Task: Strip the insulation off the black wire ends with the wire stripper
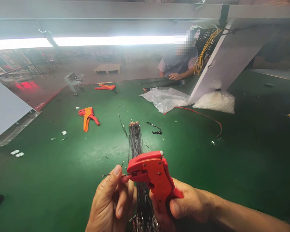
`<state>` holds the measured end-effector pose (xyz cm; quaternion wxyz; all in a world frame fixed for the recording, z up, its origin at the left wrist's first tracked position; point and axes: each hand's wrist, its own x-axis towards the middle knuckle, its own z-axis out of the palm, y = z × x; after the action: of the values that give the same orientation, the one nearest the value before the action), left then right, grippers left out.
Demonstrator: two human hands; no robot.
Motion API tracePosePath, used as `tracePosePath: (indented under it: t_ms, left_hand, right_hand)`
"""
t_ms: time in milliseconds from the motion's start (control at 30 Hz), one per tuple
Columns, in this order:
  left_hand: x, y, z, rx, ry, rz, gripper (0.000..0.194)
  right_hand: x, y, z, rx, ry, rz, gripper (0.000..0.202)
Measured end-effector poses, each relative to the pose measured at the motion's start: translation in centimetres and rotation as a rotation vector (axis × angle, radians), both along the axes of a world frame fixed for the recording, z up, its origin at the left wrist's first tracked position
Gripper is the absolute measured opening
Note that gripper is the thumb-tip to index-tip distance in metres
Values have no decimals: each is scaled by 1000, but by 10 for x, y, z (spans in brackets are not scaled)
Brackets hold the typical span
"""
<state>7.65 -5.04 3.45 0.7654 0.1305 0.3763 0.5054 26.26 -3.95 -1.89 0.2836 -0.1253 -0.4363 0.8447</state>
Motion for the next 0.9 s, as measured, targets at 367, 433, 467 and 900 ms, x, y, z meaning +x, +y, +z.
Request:
tracePosePath:
  t_ms: [367,433,467,900]
  left_hand:
    - [-2,-1,-2,44,231,103,57]
    - [-1,-1,-1,36,265,126,48]
    - [-1,-2,-1,36,277,136,45]
    - [-1,-3,-3,48,274,176,46]
  right_hand:
    - [0,-1,-8,42,-17,6,55]
    - [1,0,-7,56,-29,-1,54]
    - [2,0,-6,57,-36,1,54]
    - [1,-4,-10,-2,30,-13,51]
